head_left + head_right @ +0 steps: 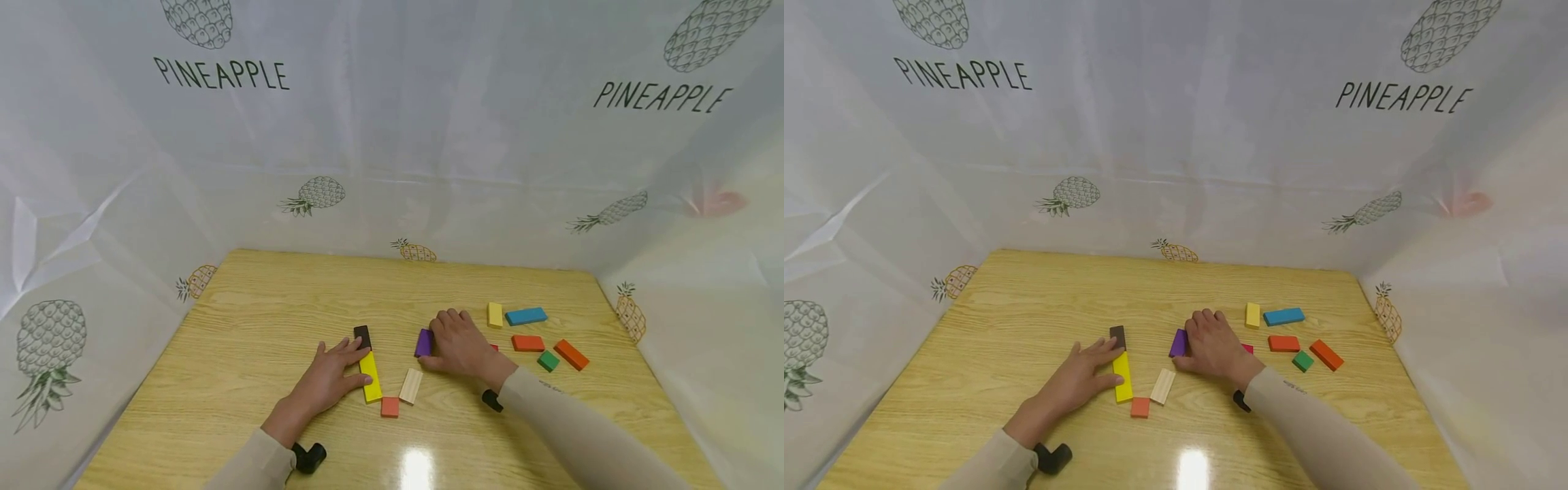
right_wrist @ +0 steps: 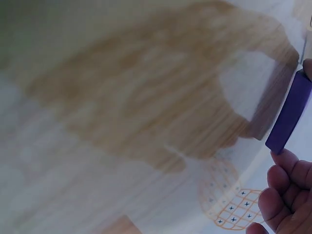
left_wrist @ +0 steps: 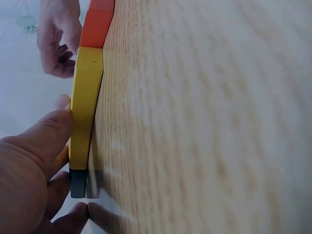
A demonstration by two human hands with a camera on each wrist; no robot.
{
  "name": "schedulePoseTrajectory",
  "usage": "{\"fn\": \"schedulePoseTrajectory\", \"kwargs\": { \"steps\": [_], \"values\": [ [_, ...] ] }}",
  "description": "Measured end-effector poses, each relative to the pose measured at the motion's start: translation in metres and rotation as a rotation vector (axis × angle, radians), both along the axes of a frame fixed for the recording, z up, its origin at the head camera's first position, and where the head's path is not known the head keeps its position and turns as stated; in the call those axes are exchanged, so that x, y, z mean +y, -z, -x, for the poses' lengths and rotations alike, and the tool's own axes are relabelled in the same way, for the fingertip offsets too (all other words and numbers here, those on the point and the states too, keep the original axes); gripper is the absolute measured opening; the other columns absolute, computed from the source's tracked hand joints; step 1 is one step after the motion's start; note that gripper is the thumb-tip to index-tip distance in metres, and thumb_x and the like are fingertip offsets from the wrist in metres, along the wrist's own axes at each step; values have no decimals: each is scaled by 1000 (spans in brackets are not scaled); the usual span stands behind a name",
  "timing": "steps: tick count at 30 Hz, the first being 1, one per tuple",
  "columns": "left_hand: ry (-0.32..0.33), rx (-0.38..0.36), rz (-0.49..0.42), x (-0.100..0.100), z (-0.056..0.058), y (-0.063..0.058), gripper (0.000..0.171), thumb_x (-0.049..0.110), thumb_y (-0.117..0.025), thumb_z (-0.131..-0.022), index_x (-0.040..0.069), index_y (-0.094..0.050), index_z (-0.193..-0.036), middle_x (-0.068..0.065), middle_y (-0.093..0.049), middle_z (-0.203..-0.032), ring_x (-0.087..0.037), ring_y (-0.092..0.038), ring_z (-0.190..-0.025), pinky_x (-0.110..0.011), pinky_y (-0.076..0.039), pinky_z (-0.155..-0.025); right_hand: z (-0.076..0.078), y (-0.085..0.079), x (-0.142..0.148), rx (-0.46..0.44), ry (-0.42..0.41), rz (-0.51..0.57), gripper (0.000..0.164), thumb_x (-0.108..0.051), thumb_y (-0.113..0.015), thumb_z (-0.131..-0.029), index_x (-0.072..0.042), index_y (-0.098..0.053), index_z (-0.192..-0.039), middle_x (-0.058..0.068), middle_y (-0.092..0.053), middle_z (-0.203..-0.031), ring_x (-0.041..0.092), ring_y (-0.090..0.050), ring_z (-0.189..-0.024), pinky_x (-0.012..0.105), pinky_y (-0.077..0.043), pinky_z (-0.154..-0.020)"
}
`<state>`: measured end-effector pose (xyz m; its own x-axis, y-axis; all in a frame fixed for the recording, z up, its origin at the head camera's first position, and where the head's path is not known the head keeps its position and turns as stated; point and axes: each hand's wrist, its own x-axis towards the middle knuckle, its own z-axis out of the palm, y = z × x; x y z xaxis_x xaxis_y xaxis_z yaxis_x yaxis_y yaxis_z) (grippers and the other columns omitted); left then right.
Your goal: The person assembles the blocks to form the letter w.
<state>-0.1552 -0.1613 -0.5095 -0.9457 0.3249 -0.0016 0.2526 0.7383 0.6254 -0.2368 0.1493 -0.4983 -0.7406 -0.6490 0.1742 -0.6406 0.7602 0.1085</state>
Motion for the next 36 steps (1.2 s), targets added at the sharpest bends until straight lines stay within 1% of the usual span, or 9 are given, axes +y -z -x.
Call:
{"fn": "schedulePoseTrajectory", "kwargs": {
  "steps": [3, 7, 9, 14, 18, 22, 29, 32, 36],
  "values": [
    [-1, -4, -2, 1, 0, -1, 62, 43, -75, -96, 14, -63, -149, -10, -48, -163, -37, -35, -157, -75, -5, -126, -1, 0, 1, -1, -1, 3, 66, -71, -69, -89, -6, -64, -103, 7, -60, -98, 27, -55, -92, 45, -47, -83],
    [-5, -11, -4, 2, 0, -2, 62, 43, -75, -96, 13, -63, -149, -11, -47, -164, -37, -34, -158, -74, -5, -126, -3, 0, 2, -35, 7, 20, 68, -71, -67, -90, -6, -67, -108, 8, -63, -102, 28, -57, -95, 46, -48, -86],
    [-4, -16, 0, 2, 0, -3, 63, 44, -75, -96, 14, -62, -150, -10, -47, -164, -37, -33, -158, -73, -4, -127, -4, 0, 3, -60, 13, 39, 65, -68, -66, -93, -5, -68, -112, 9, -64, -107, 29, -58, -98, 47, -49, -89],
    [2, -12, 4, 1, -1, -4, 62, 42, -75, -96, 14, -62, -150, -9, -47, -164, -37, -34, -158, -73, -5, -127, -8, -2, 6, -109, 16, 90, 52, -54, -64, -102, -6, -70, -120, 10, -66, -113, 28, -58, -102, 49, -49, -90],
    [-2, -15, 9, 0, -1, -4, 61, 42, -75, -97, 15, -62, -150, -9, -47, -164, -37, -34, -158, -73, -5, -127, -10, -1, 5, -132, 7, 104, 51, -52, -63, -104, -6, -69, -124, 8, -65, -113, 26, -57, -102, 48, -49, -91],
    [-7, -15, 12, 0, -1, -5, 61, 42, -75, -97, 14, -62, -150, -10, -47, -164, -37, -34, -158, -74, -4, -127, -14, -2, 4, -122, -10, 113, 50, -51, -64, -103, -5, -69, -123, 7, -65, -111, 24, -56, -99, 46, -48, -89],
    [-14, -21, 18, 1, -1, -6, 61, 42, -75, -97, 13, -62, -150, -10, -47, -164, -37, -34, -158, -73, -4, -127, -20, -3, 3, -82, -47, 113, 49, -53, -65, -102, -7, -70, -119, 5, -65, -108, 23, -54, -96, 43, -46, -87],
    [-14, -22, 13, 2, -1, -7, 61, 41, -75, -97, 13, -62, -150, -10, -47, -164, -37, -34, -158, -73, -5, -127, -21, -2, 2, -74, -50, 113, 49, -53, -66, -101, -7, -69, -117, 5, -64, -107, 23, -54, -96, 43, -46, -87],
    [-13, -25, 4, 2, -2, -6, 61, 41, -75, -97, 13, -62, -150, -10, -47, -164, -38, -34, -158, -73, -4, -127, -22, -1, 2, -86, -45, 117, 49, -53, -66, -101, -7, -69, -117, 4, -63, -105, 22, -53, -95, 42, -46, -85]
  ]
}}
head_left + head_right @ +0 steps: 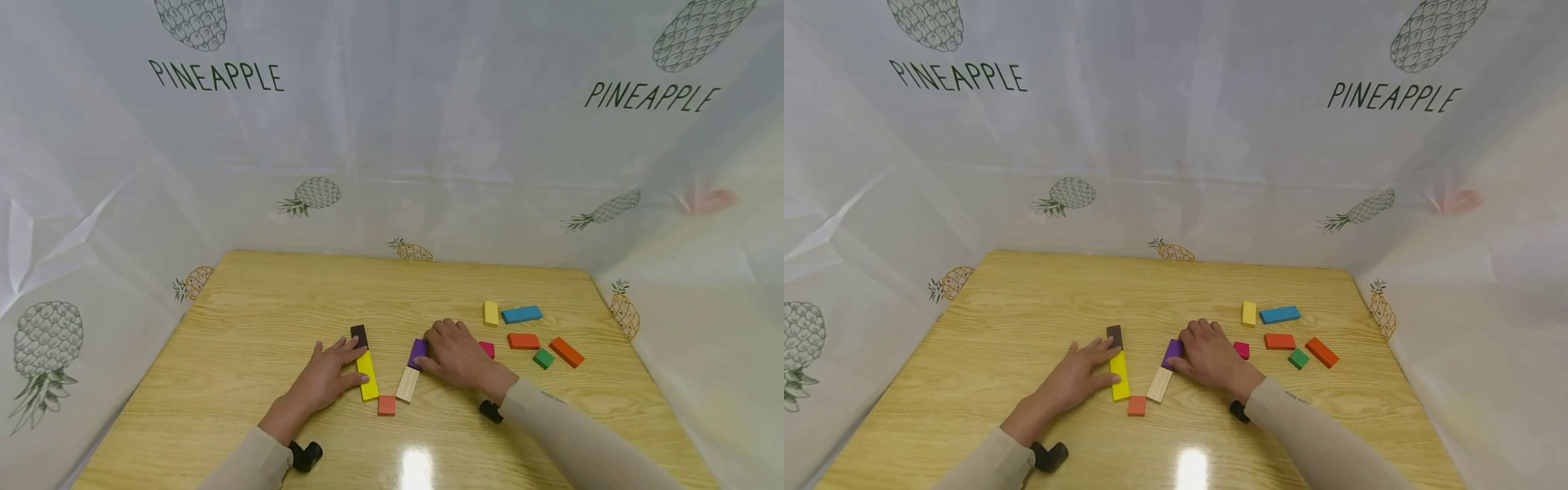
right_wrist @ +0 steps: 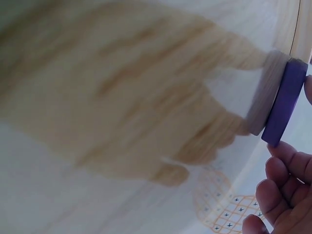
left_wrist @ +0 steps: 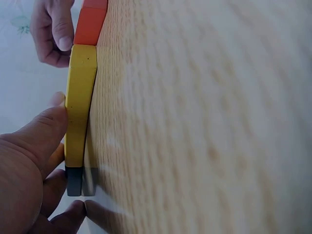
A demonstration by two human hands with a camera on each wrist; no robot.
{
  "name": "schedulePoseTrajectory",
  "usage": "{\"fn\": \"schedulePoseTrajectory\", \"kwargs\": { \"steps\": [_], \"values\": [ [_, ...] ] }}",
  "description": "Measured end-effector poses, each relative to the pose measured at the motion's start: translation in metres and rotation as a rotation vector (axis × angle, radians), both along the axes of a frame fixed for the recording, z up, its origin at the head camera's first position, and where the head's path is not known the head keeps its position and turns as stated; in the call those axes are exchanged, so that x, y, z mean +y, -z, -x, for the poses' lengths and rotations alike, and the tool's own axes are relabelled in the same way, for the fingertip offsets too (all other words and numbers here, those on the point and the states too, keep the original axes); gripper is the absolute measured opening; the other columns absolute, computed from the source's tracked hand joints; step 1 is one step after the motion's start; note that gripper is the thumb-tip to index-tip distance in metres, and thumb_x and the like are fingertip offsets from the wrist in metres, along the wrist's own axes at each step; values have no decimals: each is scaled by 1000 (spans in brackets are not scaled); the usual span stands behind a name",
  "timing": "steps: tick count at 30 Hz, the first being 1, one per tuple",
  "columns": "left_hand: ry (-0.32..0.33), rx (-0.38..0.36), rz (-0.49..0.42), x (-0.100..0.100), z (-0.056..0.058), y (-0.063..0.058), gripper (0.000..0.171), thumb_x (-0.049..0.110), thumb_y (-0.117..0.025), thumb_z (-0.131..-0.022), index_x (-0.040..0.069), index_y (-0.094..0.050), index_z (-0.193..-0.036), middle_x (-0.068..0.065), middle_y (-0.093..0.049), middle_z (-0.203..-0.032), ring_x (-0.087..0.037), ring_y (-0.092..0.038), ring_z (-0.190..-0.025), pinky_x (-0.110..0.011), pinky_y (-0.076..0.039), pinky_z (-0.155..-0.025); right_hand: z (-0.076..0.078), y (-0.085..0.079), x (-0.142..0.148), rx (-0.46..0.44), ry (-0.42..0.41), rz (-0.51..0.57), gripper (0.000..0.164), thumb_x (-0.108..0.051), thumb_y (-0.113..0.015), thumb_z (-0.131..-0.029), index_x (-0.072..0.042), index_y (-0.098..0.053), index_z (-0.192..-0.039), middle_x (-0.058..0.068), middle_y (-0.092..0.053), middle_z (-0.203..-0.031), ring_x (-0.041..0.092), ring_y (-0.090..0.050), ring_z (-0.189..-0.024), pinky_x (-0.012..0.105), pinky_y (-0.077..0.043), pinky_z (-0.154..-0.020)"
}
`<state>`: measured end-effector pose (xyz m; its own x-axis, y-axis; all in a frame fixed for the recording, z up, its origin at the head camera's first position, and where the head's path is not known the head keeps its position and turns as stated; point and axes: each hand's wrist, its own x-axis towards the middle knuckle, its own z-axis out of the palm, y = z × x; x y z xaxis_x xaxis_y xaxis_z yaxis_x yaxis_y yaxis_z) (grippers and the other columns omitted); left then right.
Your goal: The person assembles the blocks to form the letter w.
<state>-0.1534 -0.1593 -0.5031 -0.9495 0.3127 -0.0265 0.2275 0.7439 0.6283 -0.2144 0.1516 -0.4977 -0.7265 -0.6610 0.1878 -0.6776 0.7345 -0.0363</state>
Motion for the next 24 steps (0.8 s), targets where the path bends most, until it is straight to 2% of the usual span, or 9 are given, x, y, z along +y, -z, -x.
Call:
{"fn": "schedulePoseTrajectory", "kwargs": {
  "steps": [7, 18, 24],
  "values": [
    [1, -12, -17, 0, -1, 0, 61, 41, -75, -97, 13, -62, -150, -10, -47, -164, -38, -33, -158, -73, -2, -127, -2, 1, -1, -3, 2, -21, 51, -56, -64, -101, -9, -68, -118, 3, -63, -105, 21, -53, -94, 40, -44, -85],
    [-1, 2, 0, 0, -1, 0, 61, 42, -75, -97, 13, -62, -149, -10, -47, -163, -38, -34, -157, -73, -4, -127, -3, 3, -1, 56, -20, -13, 48, -54, -66, -101, -9, -69, -116, 3, -64, -106, 21, -55, -94, 40, -46, -84],
    [0, 9, 6, 0, 0, 1, 62, 43, -75, -97, 13, -62, -149, -10, -47, -164, -37, -34, -158, -74, -4, -127, -2, 3, 0, 34, -19, -12, 48, -54, -65, -102, -9, -69, -117, 4, -64, -107, 21, -54, -95, 41, -46, -85]
  ]
}}
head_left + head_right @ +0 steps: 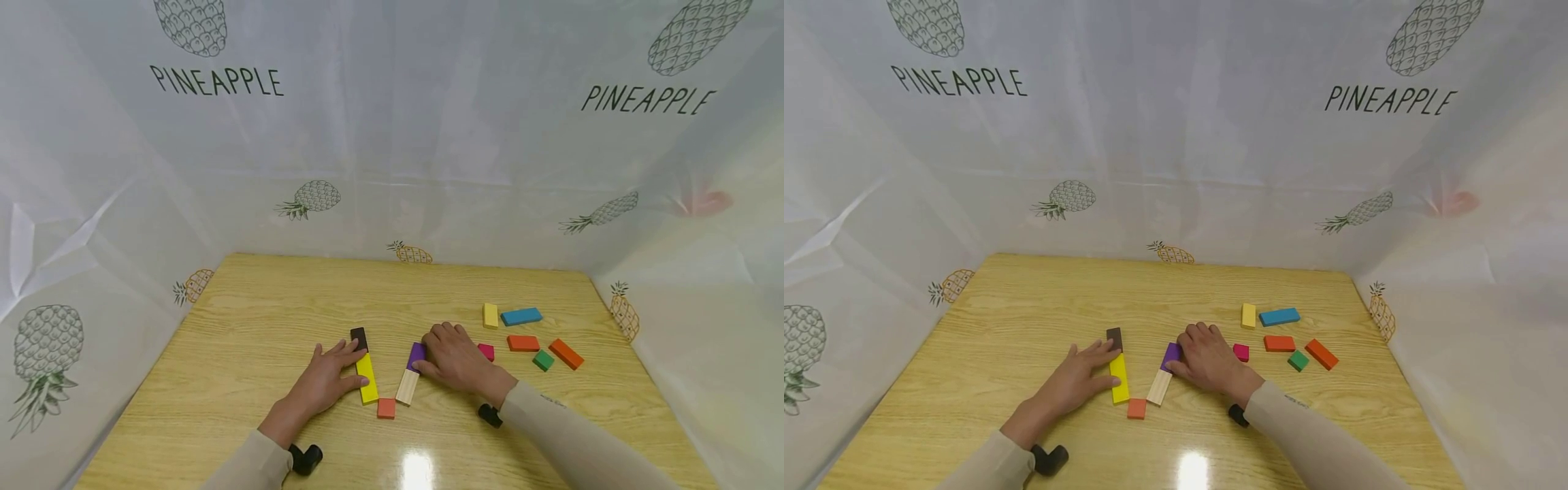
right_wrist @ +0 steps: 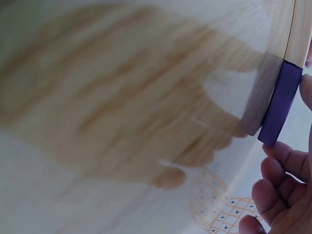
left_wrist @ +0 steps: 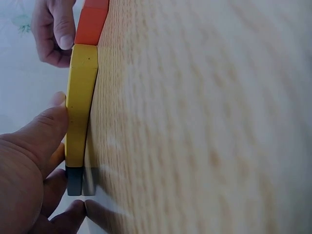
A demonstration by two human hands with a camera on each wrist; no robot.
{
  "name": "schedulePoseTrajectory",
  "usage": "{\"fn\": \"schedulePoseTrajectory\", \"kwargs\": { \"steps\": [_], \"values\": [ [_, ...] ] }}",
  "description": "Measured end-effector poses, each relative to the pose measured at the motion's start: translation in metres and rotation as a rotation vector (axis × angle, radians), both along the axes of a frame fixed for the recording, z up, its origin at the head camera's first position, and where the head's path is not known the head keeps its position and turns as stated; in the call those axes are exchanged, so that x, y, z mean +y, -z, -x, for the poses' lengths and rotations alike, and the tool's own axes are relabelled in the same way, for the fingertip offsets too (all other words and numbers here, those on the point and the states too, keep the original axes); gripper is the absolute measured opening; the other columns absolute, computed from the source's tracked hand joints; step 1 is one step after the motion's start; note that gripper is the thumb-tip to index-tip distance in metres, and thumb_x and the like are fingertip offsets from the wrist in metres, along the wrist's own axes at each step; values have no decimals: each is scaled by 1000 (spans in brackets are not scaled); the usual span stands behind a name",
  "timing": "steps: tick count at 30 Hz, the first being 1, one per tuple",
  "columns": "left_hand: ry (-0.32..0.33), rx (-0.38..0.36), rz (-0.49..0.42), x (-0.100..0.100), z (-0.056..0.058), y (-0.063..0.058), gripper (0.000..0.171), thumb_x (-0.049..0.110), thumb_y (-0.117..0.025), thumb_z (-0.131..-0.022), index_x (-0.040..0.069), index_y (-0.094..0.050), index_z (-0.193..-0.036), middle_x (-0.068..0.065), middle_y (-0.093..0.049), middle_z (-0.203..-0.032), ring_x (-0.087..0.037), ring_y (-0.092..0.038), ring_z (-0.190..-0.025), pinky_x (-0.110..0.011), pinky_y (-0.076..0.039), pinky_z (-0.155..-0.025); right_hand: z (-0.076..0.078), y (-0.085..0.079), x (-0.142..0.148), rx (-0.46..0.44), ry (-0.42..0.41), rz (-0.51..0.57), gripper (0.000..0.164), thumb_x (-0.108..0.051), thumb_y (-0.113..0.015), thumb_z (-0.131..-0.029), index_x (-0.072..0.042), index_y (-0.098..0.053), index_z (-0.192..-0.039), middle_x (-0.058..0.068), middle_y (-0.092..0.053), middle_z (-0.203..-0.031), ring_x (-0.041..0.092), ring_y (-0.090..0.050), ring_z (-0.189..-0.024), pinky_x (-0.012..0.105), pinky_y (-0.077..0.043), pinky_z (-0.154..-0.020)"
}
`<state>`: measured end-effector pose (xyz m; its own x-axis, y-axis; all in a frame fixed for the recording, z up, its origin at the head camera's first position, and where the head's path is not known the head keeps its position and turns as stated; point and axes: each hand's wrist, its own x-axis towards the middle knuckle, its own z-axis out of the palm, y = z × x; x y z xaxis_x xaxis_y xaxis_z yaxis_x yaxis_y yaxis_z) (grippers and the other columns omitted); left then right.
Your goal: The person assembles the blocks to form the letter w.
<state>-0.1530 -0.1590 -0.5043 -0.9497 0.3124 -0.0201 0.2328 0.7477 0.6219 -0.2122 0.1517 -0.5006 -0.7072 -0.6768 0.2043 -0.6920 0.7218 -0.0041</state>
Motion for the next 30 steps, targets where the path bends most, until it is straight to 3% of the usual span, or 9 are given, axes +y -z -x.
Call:
{"fn": "schedulePoseTrajectory", "kwargs": {
  "steps": [20, 30],
  "values": [
    [-4, -9, -13, 1, -1, -4, 59, 40, -75, -97, 13, -63, -148, -10, -48, -163, -39, -34, -157, -73, -3, -127, -3, -5, 4, -12, 3, 14, 51, -54, -61, -104, -7, -69, -121, 7, -65, -111, 25, -56, -99, 42, -46, -86],
    [-10, 4, 8, 1, -1, -2, 58, 39, -77, -96, 16, -64, -148, -7, -49, -163, -37, -36, -157, -72, -5, -127, -11, -6, 27, -37, 93, 45, 51, -52, -65, -102, -6, -69, -124, 9, -65, -116, 29, -59, -105, 47, -49, -89]
  ]
}}
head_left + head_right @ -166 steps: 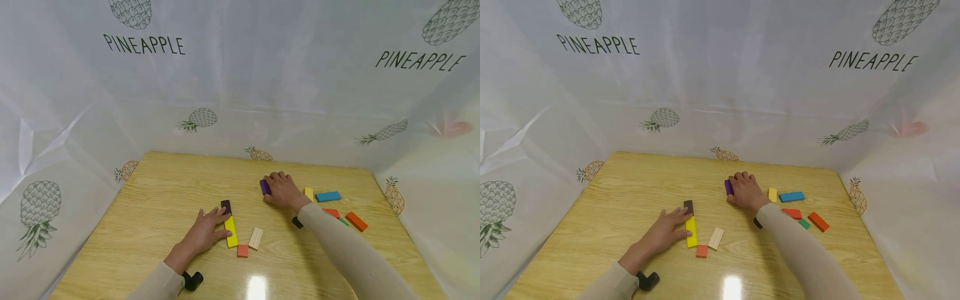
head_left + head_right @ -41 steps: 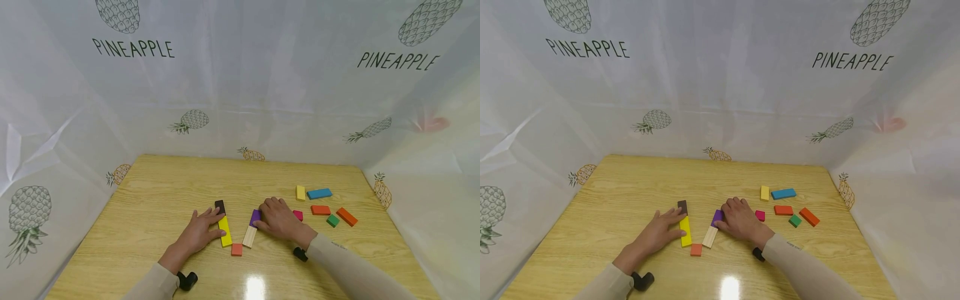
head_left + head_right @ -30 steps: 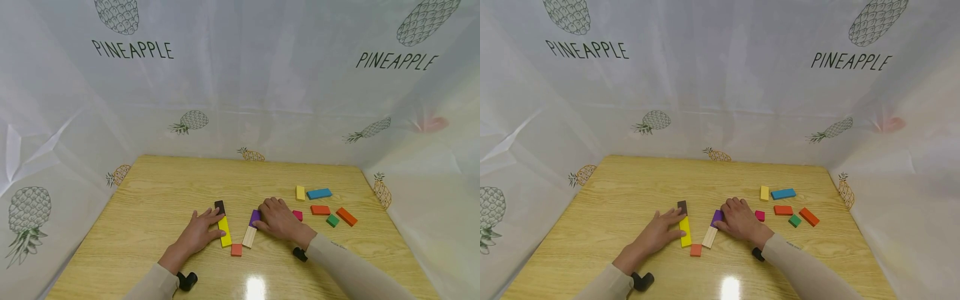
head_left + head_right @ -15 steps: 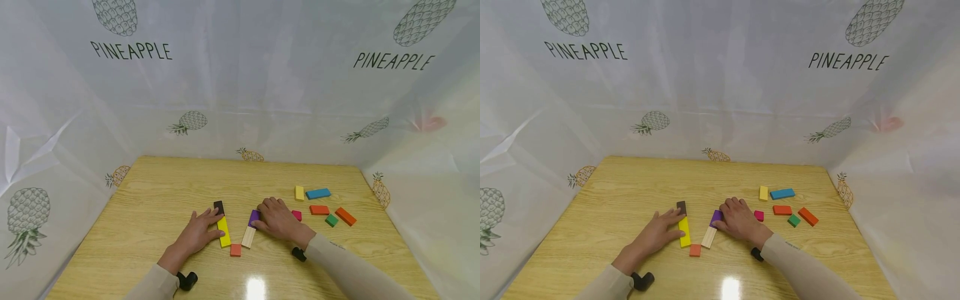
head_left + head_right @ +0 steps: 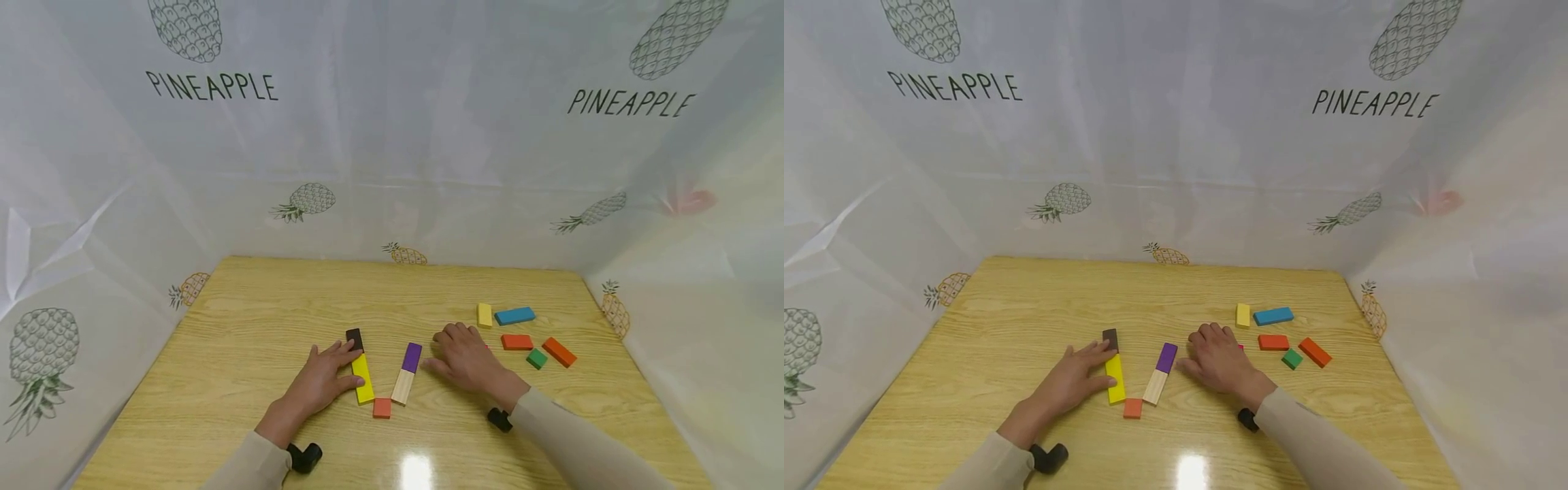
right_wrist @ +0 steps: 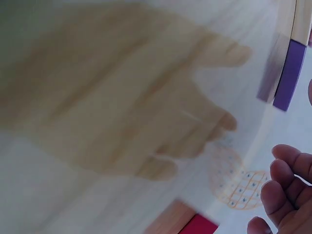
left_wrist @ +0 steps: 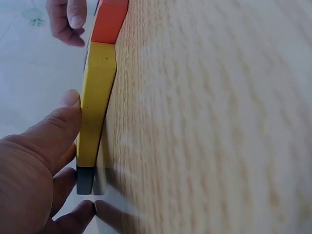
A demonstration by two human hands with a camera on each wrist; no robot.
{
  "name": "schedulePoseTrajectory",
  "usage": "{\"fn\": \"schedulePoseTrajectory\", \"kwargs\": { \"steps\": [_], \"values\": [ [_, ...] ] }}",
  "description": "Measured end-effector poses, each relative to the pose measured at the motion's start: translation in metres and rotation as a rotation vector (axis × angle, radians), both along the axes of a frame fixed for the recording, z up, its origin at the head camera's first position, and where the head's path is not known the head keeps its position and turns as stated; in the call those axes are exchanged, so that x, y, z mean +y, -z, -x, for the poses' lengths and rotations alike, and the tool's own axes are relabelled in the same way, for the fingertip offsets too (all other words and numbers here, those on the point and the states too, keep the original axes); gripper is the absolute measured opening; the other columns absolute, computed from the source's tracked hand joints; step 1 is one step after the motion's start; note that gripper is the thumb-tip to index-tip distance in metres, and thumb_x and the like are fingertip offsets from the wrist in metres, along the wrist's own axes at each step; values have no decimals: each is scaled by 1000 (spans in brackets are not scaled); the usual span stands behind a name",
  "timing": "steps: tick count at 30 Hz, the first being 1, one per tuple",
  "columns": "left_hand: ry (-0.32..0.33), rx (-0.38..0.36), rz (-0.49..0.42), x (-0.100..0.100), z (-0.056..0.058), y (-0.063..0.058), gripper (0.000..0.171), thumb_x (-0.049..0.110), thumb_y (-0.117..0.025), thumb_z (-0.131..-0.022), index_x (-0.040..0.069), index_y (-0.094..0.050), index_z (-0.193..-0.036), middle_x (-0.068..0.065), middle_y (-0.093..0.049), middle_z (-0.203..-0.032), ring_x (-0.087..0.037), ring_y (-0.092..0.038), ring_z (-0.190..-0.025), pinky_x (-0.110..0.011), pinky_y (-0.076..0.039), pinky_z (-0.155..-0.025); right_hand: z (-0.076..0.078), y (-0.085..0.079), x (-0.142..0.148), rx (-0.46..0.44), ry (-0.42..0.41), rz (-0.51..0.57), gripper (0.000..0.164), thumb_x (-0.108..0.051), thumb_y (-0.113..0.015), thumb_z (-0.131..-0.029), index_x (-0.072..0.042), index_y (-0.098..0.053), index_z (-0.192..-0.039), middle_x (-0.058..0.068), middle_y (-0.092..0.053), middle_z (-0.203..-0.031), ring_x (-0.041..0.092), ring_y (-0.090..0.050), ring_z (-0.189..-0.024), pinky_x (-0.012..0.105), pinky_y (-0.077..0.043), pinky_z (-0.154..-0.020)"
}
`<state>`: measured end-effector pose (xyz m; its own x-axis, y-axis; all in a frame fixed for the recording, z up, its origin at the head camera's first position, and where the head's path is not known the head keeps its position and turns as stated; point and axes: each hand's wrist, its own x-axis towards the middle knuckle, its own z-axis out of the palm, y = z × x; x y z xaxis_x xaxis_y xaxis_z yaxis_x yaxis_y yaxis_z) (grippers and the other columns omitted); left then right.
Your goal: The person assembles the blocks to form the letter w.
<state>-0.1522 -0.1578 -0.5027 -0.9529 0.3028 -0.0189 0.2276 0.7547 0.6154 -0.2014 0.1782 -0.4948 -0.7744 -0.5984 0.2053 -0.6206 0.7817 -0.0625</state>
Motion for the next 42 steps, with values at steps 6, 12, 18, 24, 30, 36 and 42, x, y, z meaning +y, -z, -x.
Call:
{"fn": "schedulePoseTrajectory", "kwargs": {
  "steps": [6, 12, 18, 24, 30, 36, 42],
  "values": [
    [-29, 24, -18, -2, 1, 1, 59, 40, -75, -98, 18, -61, -151, -3, -49, -163, -37, -38, -156, -71, -13, -128, -5, 0, 21, -3, 70, 27, 51, -51, -65, -103, -6, -69, -125, 8, -65, -116, 30, -60, -110, 53, -50, -98],
    [-70, 181, -28, -1, 1, -13, 50, 29, -77, -97, 13, -67, -144, -7, -60, -154, -37, -46, -151, -68, -29, -124, -10, -1, 42, 15, 112, 57, 48, -46, -70, -100, -3, -70, -123, 9, -65, -112, 33, -61, -110, 53, -48, -94],
    [171, 223, 98, 21, 12, -26, 44, 27, -71, -102, 14, -67, -144, -6, -62, -151, -34, -47, -150, -59, -31, -127, -15, 0, 61, 19, 165, 74, 46, -44, -72, -100, -3, -70, -122, 13, -67, -117, 36, -60, -113, 55, -47, -94],
    [474, 142, 184, 46, 28, -34, 49, 32, -65, -106, 14, -60, -151, -4, -54, -160, -32, -39, -156, -56, -30, -128, -15, 2, 71, 33, 201, 71, 46, -44, -74, -99, -4, -69, -120, 11, -65, -113, 33, -58, -105, 50, -45, -88],
    [545, 49, 223, 61, 38, -34, 57, 40, -67, -104, 19, -56, -155, 0, -48, -164, -27, -32, -159, -56, -26, -130, -17, 5, 75, 94, 172, 55, 44, -43, -76, -97, -3, -69, -114, 10, -66, -107, 30, -57, -98, 47, -44, -83],
    [572, -2, 234, 68, 45, -29, 62, 42, -70, -101, 20, -54, -157, 0, -50, -163, -26, -32, -160, -55, -24, -131, -18, 7, 80, 105, 175, 59, 43, -41, -77, -96, -3, -69, -115, 11, -67, -109, 32, -59, -99, 49, -46, -84],
    [589, -8, 238, 72, 51, -23, 59, 40, -70, -101, 18, -57, -154, 2, -47, -164, -25, -35, -158, -51, -25, -131, -20, 7, 85, 77, 201, 71, 45, -40, -76, -97, -1, -69, -119, 12, -66, -110, 33, -59, -99, 53, -46, -86]
  ]
}}
